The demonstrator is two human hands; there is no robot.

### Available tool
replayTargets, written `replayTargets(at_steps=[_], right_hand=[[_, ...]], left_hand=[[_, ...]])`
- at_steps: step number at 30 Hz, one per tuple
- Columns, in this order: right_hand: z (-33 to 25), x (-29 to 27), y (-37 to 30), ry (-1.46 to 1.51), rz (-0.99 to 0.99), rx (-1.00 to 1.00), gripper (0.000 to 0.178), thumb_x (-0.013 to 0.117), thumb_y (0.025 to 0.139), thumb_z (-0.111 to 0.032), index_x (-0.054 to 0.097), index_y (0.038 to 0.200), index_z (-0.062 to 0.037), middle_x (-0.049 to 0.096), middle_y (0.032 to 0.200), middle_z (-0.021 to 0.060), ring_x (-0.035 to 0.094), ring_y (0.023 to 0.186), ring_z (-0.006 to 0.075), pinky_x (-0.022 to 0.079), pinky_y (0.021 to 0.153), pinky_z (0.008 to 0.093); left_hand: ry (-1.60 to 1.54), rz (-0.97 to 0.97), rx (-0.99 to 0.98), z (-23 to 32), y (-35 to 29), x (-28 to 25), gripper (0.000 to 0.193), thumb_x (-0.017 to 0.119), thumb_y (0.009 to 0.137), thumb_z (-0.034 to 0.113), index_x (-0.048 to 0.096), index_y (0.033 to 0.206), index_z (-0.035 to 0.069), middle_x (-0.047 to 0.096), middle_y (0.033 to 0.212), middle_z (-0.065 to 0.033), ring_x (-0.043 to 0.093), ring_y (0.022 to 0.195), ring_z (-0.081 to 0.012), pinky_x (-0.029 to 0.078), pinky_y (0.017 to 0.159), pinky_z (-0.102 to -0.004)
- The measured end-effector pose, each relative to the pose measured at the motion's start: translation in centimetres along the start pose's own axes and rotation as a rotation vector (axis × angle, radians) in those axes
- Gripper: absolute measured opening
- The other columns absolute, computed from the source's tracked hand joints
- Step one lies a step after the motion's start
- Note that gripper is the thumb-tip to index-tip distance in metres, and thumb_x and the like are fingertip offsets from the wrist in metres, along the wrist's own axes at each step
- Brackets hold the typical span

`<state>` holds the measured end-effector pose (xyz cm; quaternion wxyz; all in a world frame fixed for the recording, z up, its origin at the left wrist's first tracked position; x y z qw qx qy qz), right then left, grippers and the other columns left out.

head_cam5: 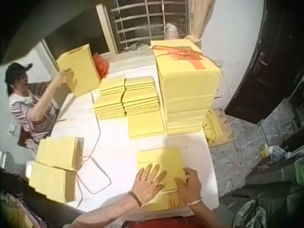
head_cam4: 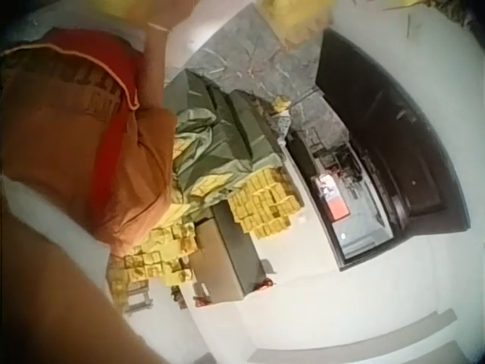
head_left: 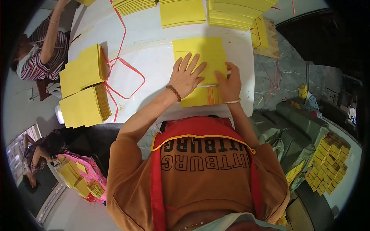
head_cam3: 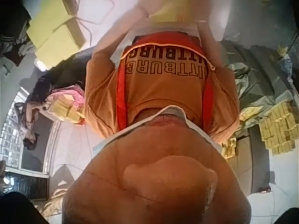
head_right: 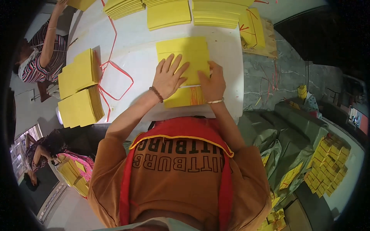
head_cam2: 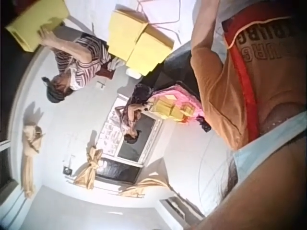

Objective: Folding yellow joss paper sheets with a silver foil center at a workstation.

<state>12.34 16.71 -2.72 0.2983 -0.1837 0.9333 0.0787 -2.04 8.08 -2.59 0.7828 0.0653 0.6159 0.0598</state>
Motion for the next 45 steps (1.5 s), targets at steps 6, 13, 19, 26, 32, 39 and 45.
replayTargets(at_steps=[6, 13, 19, 26, 32, 39, 45], right_hand=[[2.9, 1.6, -0.9, 0.023, -0.093, -0.062, 0.070, 0.071, 0.070, -0.024, 0.038, 0.130, -0.0072, 0.047, 0.122, 0.0124, 0.049, 0.107, 0.0279, 0.040, 0.089, 0.0376], [6.0, 1.5, -1.1, 0.783, -0.304, 0.270, 0.045, 0.052, 0.087, -0.005, 0.039, 0.129, 0.0028, 0.048, 0.125, 0.0109, 0.045, 0.114, 0.0160, 0.038, 0.094, 0.0278], [6.5, 1.9, -1.4, 0.786, -0.275, 0.340, 0.044, 0.048, 0.092, -0.018, 0.040, 0.129, 0.0020, 0.047, 0.126, 0.0108, 0.045, 0.114, 0.0171, 0.036, 0.096, 0.0281], [7.1, 0.9, -1.2, 0.836, -0.239, 0.404, 0.045, 0.040, 0.095, -0.027, 0.039, 0.130, 0.0008, 0.044, 0.130, 0.0116, 0.041, 0.120, 0.0194, 0.030, 0.101, 0.0305], [7.5, 1.7, -1.7, 0.754, -0.270, 0.344, 0.039, 0.045, 0.093, -0.019, 0.044, 0.126, 0.0014, 0.050, 0.122, 0.0100, 0.047, 0.112, 0.0165, 0.036, 0.095, 0.0274], [7.5, 2.0, -1.9, 0.744, -0.233, 0.354, 0.036, 0.048, 0.092, -0.015, 0.046, 0.123, 0.0018, 0.052, 0.119, 0.0092, 0.049, 0.108, 0.0156, 0.038, 0.093, 0.0275], [7.7, 2.0, -1.8, 0.753, -0.226, 0.366, 0.036, 0.048, 0.091, -0.014, 0.045, 0.124, 0.0018, 0.052, 0.119, 0.0095, 0.049, 0.108, 0.0158, 0.038, 0.093, 0.0277]], left_hand=[[-0.014, -0.036, 0.006, -0.3, 0.0, 0.1, 0.053, 0.054, 0.082, 0.038, 0.041, 0.130, 0.018, 0.029, 0.139, -0.0124, 0.025, 0.127, -0.0329, 0.021, 0.101, -0.0478], [-0.025, -0.063, 0.106, -0.1, 0.1, -0.8, 0.064, 0.056, 0.077, 0.048, 0.041, 0.131, 0.016, 0.028, 0.139, -0.0158, 0.028, 0.125, -0.0353, 0.023, 0.100, -0.0489], [0.309, -0.064, 0.261, 1.7, 0.3, -0.3, 0.060, 0.058, 0.076, 0.034, 0.045, 0.125, 0.002, 0.045, 0.123, -0.0233, 0.047, 0.104, -0.0338, 0.041, 0.085, -0.0419], [-0.411, 0.030, -0.021, -4.0, 2.6, -6.7, 0.049, 0.055, 0.073, 0.004, 0.049, 0.122, 0.008, 0.059, 0.106, -0.0169, 0.056, 0.094, -0.0302, 0.048, 0.079, -0.0369], [-0.125, 0.237, -0.138, -12.9, 8.6, -7.5, 0.049, 0.053, 0.073, 0.001, 0.048, 0.122, 0.007, 0.059, 0.106, -0.0149, 0.054, 0.094, -0.0311, 0.046, 0.078, -0.0392], [0.227, 0.224, 0.041, -16.0, 14.5, 0.9, 0.047, 0.054, 0.073, 0.003, 0.048, 0.119, 0.009, 0.053, 0.108, -0.0090, 0.052, 0.098, -0.0269, 0.043, 0.081, -0.0370], [0.186, 0.013, 0.072, -17.4, 14.5, 2.9, 0.048, 0.051, 0.080, 0.022, 0.043, 0.126, 0.011, 0.043, 0.125, -0.0129, 0.042, 0.111, -0.0279, 0.037, 0.090, -0.0404]])
Point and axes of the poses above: each hand's wrist, its own y-axis towards the middle knuckle, its own x-axis out of the palm, z = x × y, the point moved 4 cm from there along y, towards the middle knuckle
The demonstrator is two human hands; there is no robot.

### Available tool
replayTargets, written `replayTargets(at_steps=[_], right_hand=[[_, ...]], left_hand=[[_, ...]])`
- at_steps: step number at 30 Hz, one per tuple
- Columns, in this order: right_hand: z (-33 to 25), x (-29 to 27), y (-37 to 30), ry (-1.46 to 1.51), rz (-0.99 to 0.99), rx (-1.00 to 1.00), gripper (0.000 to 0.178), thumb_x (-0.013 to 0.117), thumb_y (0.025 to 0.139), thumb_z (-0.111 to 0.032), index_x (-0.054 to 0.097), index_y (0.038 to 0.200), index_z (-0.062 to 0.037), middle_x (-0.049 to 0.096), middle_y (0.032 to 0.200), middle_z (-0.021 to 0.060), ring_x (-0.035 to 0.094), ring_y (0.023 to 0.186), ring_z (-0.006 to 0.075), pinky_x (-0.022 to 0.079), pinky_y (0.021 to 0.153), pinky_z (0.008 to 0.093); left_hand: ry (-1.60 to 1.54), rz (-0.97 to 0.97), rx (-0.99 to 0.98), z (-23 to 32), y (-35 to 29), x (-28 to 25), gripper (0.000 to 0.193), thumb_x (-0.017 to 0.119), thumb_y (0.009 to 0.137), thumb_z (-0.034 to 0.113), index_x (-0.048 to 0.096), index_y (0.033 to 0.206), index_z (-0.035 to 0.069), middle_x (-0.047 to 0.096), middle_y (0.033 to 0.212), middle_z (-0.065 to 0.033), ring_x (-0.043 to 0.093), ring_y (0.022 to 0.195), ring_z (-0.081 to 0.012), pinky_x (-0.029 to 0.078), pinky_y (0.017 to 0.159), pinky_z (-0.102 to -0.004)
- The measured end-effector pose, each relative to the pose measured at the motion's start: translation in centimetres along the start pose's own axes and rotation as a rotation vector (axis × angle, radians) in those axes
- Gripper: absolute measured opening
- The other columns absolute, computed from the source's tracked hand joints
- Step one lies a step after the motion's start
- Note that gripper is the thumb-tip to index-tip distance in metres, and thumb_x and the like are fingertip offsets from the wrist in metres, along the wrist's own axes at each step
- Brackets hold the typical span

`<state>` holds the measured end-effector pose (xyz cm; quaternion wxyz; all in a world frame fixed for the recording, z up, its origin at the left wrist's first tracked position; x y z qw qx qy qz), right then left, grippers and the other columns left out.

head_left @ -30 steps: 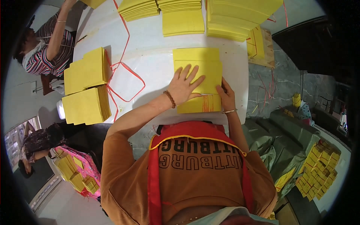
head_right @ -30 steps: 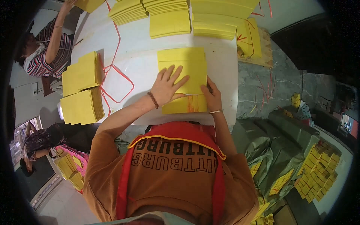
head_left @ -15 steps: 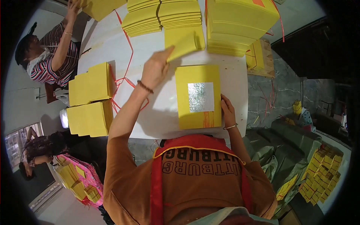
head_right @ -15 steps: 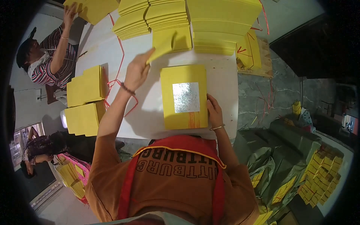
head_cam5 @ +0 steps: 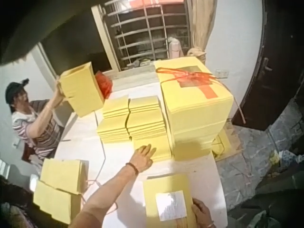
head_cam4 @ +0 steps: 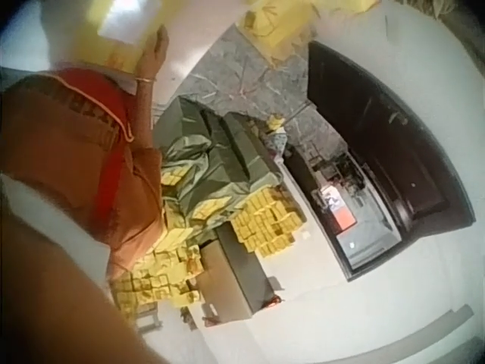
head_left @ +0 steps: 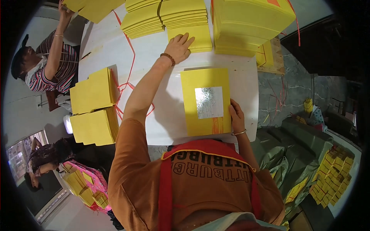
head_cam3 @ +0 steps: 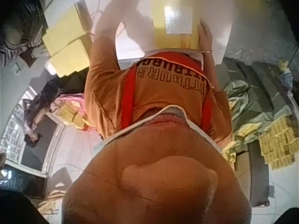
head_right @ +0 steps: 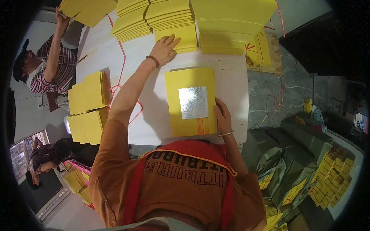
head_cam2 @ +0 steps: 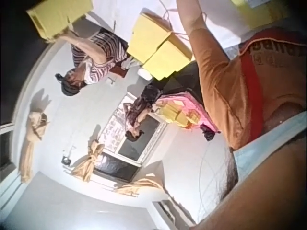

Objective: Folding yellow joss paper sheets with a silver foil center at a workstation.

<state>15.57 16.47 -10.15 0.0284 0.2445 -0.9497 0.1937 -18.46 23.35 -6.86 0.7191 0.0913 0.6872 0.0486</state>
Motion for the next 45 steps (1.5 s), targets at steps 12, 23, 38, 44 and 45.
replayTargets(at_steps=[12, 23, 38, 44, 45], right_hand=[[-4.2, 0.2, -0.9, -0.474, 0.015, -0.497, 0.033, 0.060, 0.079, -0.013, 0.057, 0.111, -0.0066, 0.054, 0.117, 0.0088, 0.046, 0.112, 0.0211, 0.040, 0.088, 0.0328], [-4.6, 1.1, 0.2, -0.681, -0.135, -0.595, 0.014, 0.066, 0.074, -0.016, 0.069, 0.087, -0.0115, 0.059, 0.110, 0.0058, 0.057, 0.098, 0.0230, 0.045, 0.083, 0.0343], [-1.9, 0.0, 1.1, -0.207, -0.254, -0.303, 0.033, 0.042, 0.091, -0.023, 0.066, 0.094, -0.0009, 0.053, 0.122, 0.0093, 0.048, 0.109, 0.0183, 0.037, 0.092, 0.0286], [-1.4, -0.5, 1.4, -0.109, -0.293, -0.330, 0.033, 0.043, 0.091, -0.024, 0.063, 0.094, 0.0018, 0.051, 0.125, 0.0100, 0.047, 0.111, 0.0199, 0.035, 0.094, 0.0296], [-1.1, -0.8, 1.6, -0.093, -0.301, -0.315, 0.029, 0.047, 0.089, -0.022, 0.062, 0.096, 0.0010, 0.049, 0.127, 0.0092, 0.046, 0.112, 0.0203, 0.036, 0.094, 0.0305]], left_hand=[[0.021, -0.160, -0.048, -0.2, -0.2, -0.7, 0.053, 0.035, 0.089, 0.048, 0.040, 0.130, 0.014, 0.033, 0.136, -0.0121, 0.034, 0.121, -0.0305, 0.029, 0.099, -0.0432], [-0.621, -0.082, 0.256, 15.7, -12.5, -10.4, 0.025, 0.059, 0.081, 0.023, 0.060, 0.093, 0.002, 0.058, 0.097, -0.0123, 0.053, 0.090, -0.0309, 0.042, 0.077, -0.0384], [-0.753, -0.101, -0.030, 17.6, -16.5, -8.6, 0.019, 0.057, 0.084, 0.016, 0.062, 0.093, 0.000, 0.061, 0.077, -0.0132, 0.058, 0.064, -0.0274, 0.047, 0.059, -0.0334], [-1.025, -0.301, -0.418, 16.2, -16.7, -7.0, 0.022, 0.056, 0.087, 0.021, 0.063, 0.094, 0.002, 0.063, 0.073, -0.0124, 0.058, 0.061, -0.0193, 0.045, 0.059, -0.0289], [-1.027, -0.302, -0.418, 16.2, -16.8, -6.8, 0.022, 0.056, 0.087, 0.021, 0.063, 0.094, 0.002, 0.063, 0.073, -0.0124, 0.058, 0.061, -0.0193, 0.045, 0.059, -0.0289]])
Point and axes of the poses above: each hand's wrist, its own y-axis towards the middle knuckle, its own x-axis out of the palm, z = x × y, the point moved 4 cm from there along y, towards the middle knuckle
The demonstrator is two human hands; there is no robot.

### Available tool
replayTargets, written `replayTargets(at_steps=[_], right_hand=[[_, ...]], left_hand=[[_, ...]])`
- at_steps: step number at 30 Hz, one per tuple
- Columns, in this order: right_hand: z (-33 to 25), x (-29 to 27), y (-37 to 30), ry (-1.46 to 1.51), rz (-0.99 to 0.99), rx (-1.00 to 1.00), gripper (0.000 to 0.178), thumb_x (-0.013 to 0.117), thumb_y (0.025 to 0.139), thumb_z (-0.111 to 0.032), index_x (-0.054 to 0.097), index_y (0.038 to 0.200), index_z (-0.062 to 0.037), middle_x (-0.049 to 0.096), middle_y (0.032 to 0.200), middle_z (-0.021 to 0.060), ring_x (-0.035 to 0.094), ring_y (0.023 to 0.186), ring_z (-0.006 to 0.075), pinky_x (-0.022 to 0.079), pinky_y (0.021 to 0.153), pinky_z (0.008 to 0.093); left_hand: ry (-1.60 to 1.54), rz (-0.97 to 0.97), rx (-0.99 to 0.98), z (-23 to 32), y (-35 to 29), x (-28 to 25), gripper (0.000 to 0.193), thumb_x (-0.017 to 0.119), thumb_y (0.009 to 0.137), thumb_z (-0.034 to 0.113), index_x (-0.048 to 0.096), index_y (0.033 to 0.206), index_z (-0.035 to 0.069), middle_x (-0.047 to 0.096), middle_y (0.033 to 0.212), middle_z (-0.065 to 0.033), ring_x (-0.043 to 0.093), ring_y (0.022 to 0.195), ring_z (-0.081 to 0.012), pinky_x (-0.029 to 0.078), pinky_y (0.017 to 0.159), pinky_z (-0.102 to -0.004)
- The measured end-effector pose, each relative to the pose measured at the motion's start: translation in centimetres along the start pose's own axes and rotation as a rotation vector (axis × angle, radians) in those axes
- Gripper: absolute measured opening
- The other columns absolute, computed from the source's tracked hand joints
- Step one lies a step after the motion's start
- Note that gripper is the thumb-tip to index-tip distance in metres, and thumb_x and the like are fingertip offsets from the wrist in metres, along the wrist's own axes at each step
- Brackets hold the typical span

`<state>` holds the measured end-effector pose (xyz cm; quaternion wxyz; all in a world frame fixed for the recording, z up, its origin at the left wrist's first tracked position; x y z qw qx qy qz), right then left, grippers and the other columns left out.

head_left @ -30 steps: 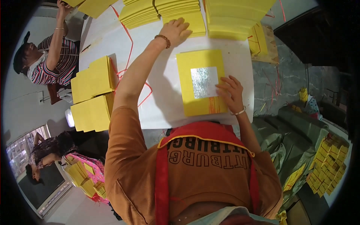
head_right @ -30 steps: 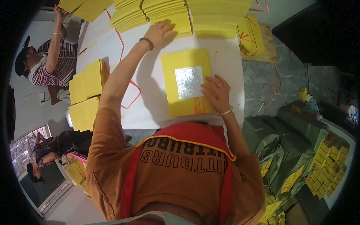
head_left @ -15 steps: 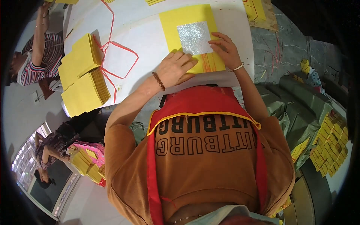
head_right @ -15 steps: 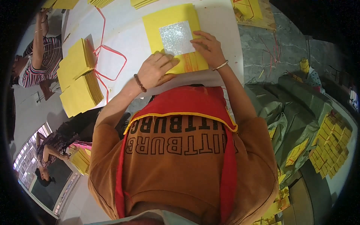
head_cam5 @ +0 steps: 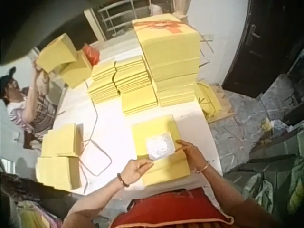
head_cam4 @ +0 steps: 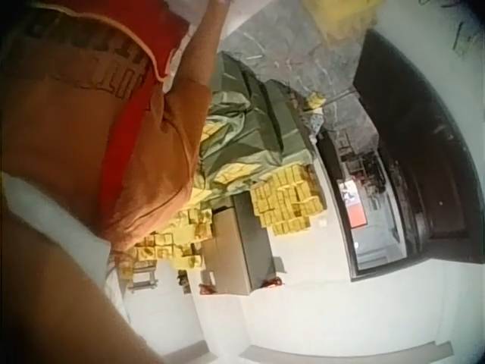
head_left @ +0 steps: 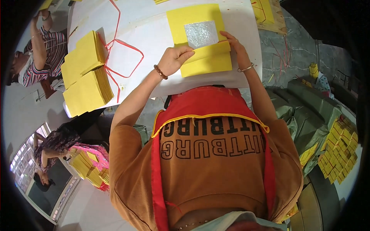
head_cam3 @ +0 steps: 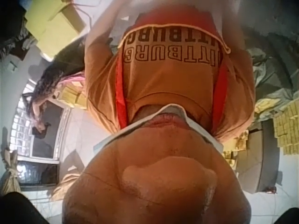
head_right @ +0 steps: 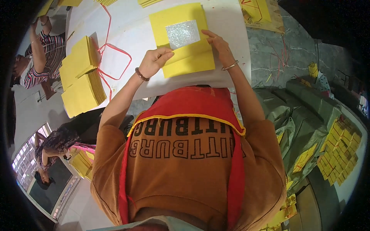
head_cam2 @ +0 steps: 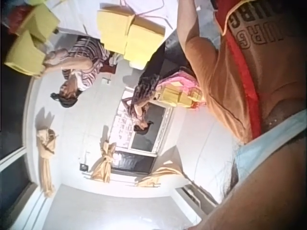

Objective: Folding yellow joss paper sheets with a silver foil center at a workstation.

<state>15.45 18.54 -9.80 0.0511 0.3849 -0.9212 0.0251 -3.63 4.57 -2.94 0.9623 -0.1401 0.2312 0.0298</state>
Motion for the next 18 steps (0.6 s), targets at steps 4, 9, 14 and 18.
replayTargets(at_steps=[4, 9, 14, 18], right_hand=[[-0.8, -0.1, 0.1, -0.247, -0.160, -0.095, 0.025, 0.059, 0.079, -0.016, 0.061, 0.098, -0.0006, 0.045, 0.132, 0.0073, 0.044, 0.116, 0.0220, 0.035, 0.096, 0.0324], [-2.0, 0.4, 0.0, -0.335, -0.265, -0.097, 0.039, 0.067, 0.067, -0.007, 0.061, 0.106, -0.0099, 0.040, 0.137, 0.0058, 0.039, 0.122, 0.0249, 0.034, 0.098, 0.0337], [-1.6, 0.0, 0.0, -0.287, -0.310, -0.077, 0.043, 0.066, 0.069, -0.006, 0.061, 0.111, -0.0154, 0.035, 0.139, 0.0065, 0.032, 0.128, 0.0242, 0.031, 0.101, 0.0336], [-1.7, -0.2, 0.0, -0.237, -0.399, -0.019, 0.045, 0.056, 0.071, -0.002, 0.058, 0.116, -0.0109, 0.022, 0.145, 0.0056, 0.019, 0.134, 0.0209, 0.016, 0.108, 0.0336]], left_hand=[[-0.092, 0.026, 0.040, -0.3, -0.2, 0.1, 0.023, 0.054, 0.090, 0.021, 0.061, 0.098, 0.000, 0.051, 0.063, -0.0021, 0.044, 0.055, -0.0063, 0.038, 0.051, -0.0233], [0.084, 0.220, 0.411, 2.8, -1.0, 0.4, 0.024, 0.055, 0.087, 0.018, 0.059, 0.107, 0.007, 0.058, 0.088, -0.0077, 0.053, 0.063, -0.0154, 0.043, 0.054, -0.0260], [0.727, 0.036, 0.725, 4.1, -2.9, 2.6, 0.047, 0.067, 0.070, 0.023, 0.055, 0.115, 0.016, 0.056, 0.106, -0.0049, 0.051, 0.085, -0.0206, 0.044, 0.071, -0.0315], [0.736, 0.006, 0.654, 3.8, -2.7, 2.4, 0.049, 0.069, 0.067, 0.027, 0.056, 0.113, 0.016, 0.054, 0.108, -0.0042, 0.048, 0.089, -0.0216, 0.042, 0.077, -0.0326]])
Point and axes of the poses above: each hand's wrist, its own y-axis towards the middle knuckle, its own x-axis out of the palm, z = x × y, the point moved 4 cm from there along y, towards the middle knuckle
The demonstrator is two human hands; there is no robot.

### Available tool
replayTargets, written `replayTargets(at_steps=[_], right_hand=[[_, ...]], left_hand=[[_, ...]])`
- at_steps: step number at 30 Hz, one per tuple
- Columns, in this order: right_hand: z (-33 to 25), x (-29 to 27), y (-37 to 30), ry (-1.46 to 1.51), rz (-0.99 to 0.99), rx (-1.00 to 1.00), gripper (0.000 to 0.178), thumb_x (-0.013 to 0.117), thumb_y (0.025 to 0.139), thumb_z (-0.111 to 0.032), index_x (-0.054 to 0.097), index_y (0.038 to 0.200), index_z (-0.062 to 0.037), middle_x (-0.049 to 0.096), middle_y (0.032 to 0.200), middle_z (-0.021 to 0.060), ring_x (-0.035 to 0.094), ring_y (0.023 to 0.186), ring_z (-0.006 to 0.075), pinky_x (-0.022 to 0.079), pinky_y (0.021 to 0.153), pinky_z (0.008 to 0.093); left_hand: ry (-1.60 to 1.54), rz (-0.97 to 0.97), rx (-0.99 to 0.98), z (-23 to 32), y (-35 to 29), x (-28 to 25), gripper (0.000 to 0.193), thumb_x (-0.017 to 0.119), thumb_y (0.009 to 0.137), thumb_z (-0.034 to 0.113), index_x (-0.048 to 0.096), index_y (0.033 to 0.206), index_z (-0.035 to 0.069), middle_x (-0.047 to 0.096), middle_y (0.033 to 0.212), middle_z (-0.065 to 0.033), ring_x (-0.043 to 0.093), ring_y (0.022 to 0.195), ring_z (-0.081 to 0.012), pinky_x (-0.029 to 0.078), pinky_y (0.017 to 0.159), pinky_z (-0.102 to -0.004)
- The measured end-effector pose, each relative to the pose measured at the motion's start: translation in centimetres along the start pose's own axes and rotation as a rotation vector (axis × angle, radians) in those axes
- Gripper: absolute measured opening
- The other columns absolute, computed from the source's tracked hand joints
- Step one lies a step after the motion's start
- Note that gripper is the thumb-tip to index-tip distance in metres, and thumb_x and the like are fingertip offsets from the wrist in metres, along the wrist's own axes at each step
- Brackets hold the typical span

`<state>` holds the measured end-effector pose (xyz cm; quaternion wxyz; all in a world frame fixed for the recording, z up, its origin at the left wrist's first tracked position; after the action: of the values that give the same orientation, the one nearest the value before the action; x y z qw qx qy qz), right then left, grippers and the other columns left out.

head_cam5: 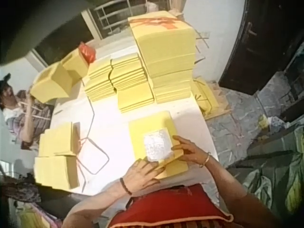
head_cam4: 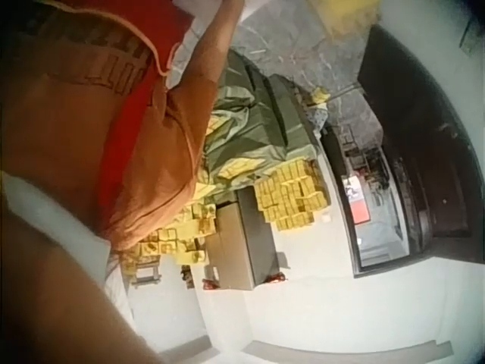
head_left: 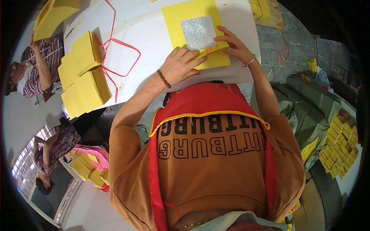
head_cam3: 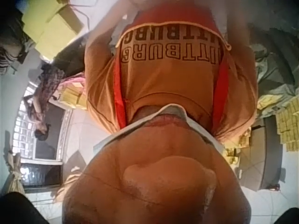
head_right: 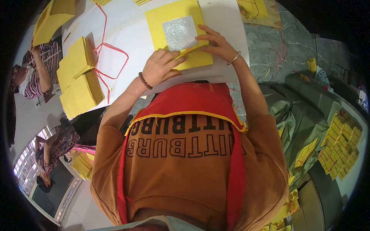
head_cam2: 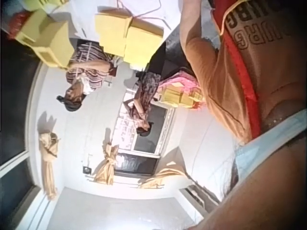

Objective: Folding yellow joss paper sheets with a silver foil center at a workstation.

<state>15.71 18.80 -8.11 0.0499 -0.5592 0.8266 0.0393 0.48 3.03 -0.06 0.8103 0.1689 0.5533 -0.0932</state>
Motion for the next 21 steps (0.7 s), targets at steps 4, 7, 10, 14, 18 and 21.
replayTargets(at_steps=[4, 7, 10, 14, 18, 21], right_hand=[[-0.5, -0.1, -0.2, 0.057, 0.007, 0.026, 0.040, 0.055, 0.077, -0.012, 0.058, 0.116, -0.0117, 0.024, 0.144, 0.0066, 0.020, 0.134, 0.0213, 0.015, 0.108, 0.0343], [-0.3, -0.3, -0.2, 0.062, 0.027, 0.046, 0.036, 0.052, 0.081, -0.018, 0.058, 0.115, -0.0118, 0.027, 0.143, 0.0075, 0.020, 0.133, 0.0216, 0.015, 0.108, 0.0346], [0.4, -0.6, -0.2, 0.097, 0.031, 0.020, 0.037, 0.052, 0.082, -0.023, 0.057, 0.116, -0.0091, 0.028, 0.143, 0.0072, 0.021, 0.133, 0.0217, 0.015, 0.108, 0.0348], [0.9, -0.6, -0.2, 0.155, 0.035, -0.106, 0.041, 0.061, 0.077, -0.017, 0.054, 0.117, -0.0087, 0.029, 0.143, 0.0066, 0.024, 0.132, 0.0217, 0.019, 0.107, 0.0341], [0.6, -0.3, -0.2, 0.011, 0.073, -0.045, 0.049, 0.071, 0.069, -0.007, 0.053, 0.114, -0.0136, 0.032, 0.141, 0.0062, 0.026, 0.131, 0.0218, 0.022, 0.106, 0.0333], [0.6, -0.4, -0.2, -0.063, 0.056, -0.034, 0.051, 0.071, 0.069, -0.007, 0.052, 0.115, -0.0162, 0.032, 0.141, 0.0062, 0.026, 0.131, 0.0220, 0.022, 0.105, 0.0336]], left_hand=[[-0.130, 0.031, 0.016, -0.8, 0.2, -0.4, 0.043, 0.068, 0.070, 0.027, 0.057, 0.111, 0.014, 0.056, 0.104, -0.0065, 0.050, 0.085, -0.0229, 0.044, 0.074, -0.0321], [-0.193, 0.056, 0.035, -1.4, 0.2, -0.5, 0.036, 0.065, 0.075, 0.023, 0.057, 0.108, 0.012, 0.057, 0.100, -0.0072, 0.053, 0.084, -0.0234, 0.046, 0.073, -0.0313], [-0.270, 0.147, -0.012, -1.7, 0.2, -0.5, 0.025, 0.060, 0.080, 0.017, 0.056, 0.103, 0.008, 0.058, 0.098, -0.0085, 0.056, 0.081, -0.0251, 0.047, 0.069, -0.0317], [-0.431, 0.168, -0.311, -2.6, 0.1, -0.6, 0.013, 0.052, 0.085, 0.010, 0.056, 0.095, 0.004, 0.059, 0.095, -0.0124, 0.059, 0.072, -0.0292, 0.048, 0.061, -0.0351], [-0.447, 0.134, -0.331, -2.8, 0.0, -0.5, 0.013, 0.052, 0.085, 0.012, 0.057, 0.094, 0.004, 0.061, 0.091, -0.0124, 0.059, 0.066, -0.0271, 0.047, 0.059, -0.0332], [-0.572, 0.061, -0.455, -3.2, -0.1, -0.2, 0.013, 0.054, 0.085, 0.013, 0.059, 0.093, 0.004, 0.062, 0.082, -0.0114, 0.059, 0.063, -0.0234, 0.046, 0.056, -0.0308]])
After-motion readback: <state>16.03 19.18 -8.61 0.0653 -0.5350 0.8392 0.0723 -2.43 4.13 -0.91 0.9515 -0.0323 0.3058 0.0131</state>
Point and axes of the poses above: each hand's wrist, its own y-axis towards the middle knuckle, its own x-axis out of the palm, z = x × y, the point moved 4 cm from there along y, towards the middle knuckle
